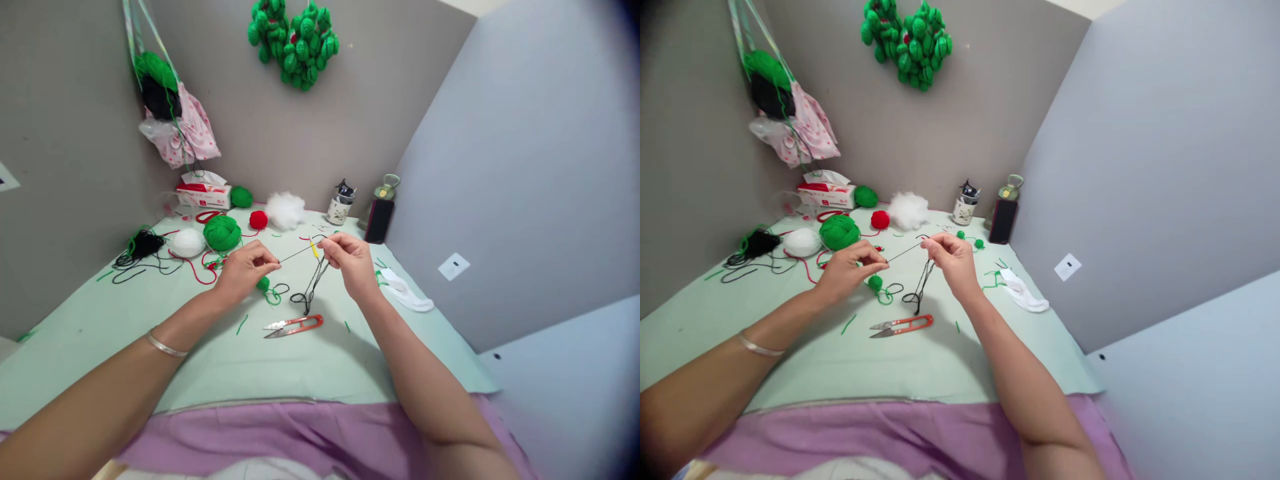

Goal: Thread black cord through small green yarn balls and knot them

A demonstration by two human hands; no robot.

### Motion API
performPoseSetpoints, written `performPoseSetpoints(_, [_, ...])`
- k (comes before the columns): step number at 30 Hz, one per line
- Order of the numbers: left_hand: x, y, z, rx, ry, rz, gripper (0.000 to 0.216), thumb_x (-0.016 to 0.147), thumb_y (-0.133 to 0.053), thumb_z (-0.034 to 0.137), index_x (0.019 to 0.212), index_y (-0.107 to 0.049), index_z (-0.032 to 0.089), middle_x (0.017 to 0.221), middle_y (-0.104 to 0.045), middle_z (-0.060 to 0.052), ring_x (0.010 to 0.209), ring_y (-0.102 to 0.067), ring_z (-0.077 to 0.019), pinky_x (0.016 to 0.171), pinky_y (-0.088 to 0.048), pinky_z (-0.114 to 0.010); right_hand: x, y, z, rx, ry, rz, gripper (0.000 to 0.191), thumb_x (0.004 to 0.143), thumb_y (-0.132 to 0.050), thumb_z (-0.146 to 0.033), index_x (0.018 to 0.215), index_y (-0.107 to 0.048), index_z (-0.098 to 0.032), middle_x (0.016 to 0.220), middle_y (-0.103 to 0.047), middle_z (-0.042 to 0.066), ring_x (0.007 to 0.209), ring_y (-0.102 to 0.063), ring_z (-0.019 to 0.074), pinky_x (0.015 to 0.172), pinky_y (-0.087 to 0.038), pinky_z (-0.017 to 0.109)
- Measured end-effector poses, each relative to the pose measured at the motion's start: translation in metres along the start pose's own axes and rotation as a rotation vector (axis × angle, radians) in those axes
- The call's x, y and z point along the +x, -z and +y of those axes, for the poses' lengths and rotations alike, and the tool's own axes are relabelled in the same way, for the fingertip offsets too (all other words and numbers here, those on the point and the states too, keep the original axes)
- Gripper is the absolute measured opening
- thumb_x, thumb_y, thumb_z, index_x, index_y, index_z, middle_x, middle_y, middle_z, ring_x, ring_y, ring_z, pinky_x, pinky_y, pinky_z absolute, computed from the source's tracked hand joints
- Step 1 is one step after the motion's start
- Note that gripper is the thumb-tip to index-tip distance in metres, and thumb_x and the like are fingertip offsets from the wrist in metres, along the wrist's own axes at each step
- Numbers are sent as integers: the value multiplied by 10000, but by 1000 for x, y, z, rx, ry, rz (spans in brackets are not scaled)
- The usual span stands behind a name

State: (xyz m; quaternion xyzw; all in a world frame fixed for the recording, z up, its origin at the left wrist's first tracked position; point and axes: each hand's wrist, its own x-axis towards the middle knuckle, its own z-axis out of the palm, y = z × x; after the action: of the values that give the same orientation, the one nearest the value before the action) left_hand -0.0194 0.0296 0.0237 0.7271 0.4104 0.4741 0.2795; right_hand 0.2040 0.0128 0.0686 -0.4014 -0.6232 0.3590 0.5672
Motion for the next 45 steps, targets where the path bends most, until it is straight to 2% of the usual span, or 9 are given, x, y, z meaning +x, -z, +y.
performPoseSetpoints(8, [6, 5, 5, -574, 225, -41, 234, 688, -780, 296, 697, -584, 169, 1005, -656, -38, 934, -610, -166, 873, -467, -314, 9, 6, 16, -26, -69, 3, 233, 764, -678, -385, 716, -664, -158, 548, -475, -34, 494, -344, 74, 469, -236, 235])
performPoseSetpoints(11, [9, 8, 5, -742, 306, 54, 257, 685, -789, 283, 703, -561, 167, 866, -657, -6, 817, -626, -124, 885, -495, -316, 8, 4, 16, -77, -86, -45, 219, 747, -679, -359, 686, -657, -150, 543, -488, -31, 501, -356, 75, 477, -250, 234])
performPoseSetpoints(16, [16, 20, 2, -741, 335, 231, 314, 623, -822, 254, 725, -534, 182, 682, -633, 37, 704, -640, -118, 812, -523, -289, 8, 5, 11, -168, -34, -59, 194, 749, -666, -330, 676, -654, -151, 561, -512, -26, 525, -390, 84, 497, -285, 236])
performPoseSetpoints(22, [18, 23, 1, -693, 305, 240, 333, 630, -808, 246, 779, -516, 183, 731, -654, 30, 694, -646, -114, 784, -518, -275, 12, 17, 9, -256, 14, -18, 213, 763, -661, -346, 668, -643, -156, 553, -506, -29, 516, -382, 87, 492, -289, 239])
performPoseSetpoints(29, [9, 18, 10, -541, 141, -41, 208, 756, -721, 309, 873, -583, 205, 805, -613, 31, 736, -617, -114, 762, -512, -272, 22, 54, 10, -498, 33, -128, 332, 879, -534, -445, 919, -696, -158, 765, -638, 41, 634, -526, 134, 610, -435, 261])
performPoseSetpoints(33, [6, 22, 14, -265, 145, -375, 259, 872, -568, 414, 1059, -618, 242, 726, -634, 17, 725, -615, -156, 709, -475, -291, 33, 86, 27, -994, 140, 157, 345, 911, -407, -274, 1058, -685, -133, 969, -670, 144, 837, -615, 235, 790, -469, 371])
performPoseSetpoints(38, [7, 31, -9, 303, -32, -453, 258, 822, -584, 343, 1057, -662, 272, 1039, -647, -36, 1014, -574, -239, 826, -440, -339, 36, 92, 36, -1024, 211, 247, 494, 872, -394, -163, 1354, -501, -171, 949, -714, 101, 877, -642, 228, 839, -463, 376])
performPoseSetpoints(42, [4, 27, -29, 469, -134, -601, 273, 804, -540, 207, 1034, -673, 271, 1074, -642, -41, 1048, -543, -249, 885, -407, -361, 31, 70, 29, -850, 212, 235, 307, 876, -446, -217, 1126, -617, -172, 830, -719, 58, 694, -616, 174, 723, -460, 305])
performPoseSetpoints(45, [5, 22, -28, 315, -73, -521, 165, 772, -628, 271, 920, -698, 253, 952, -662, -49, 958, -566, -252, 849, -425, -356, 24, 52, 22, -716, 239, 163, 184, 869, -498, -245, 914, -665, -182, 792, -681, 41, 629, -572, 142, 663, -444, 273])
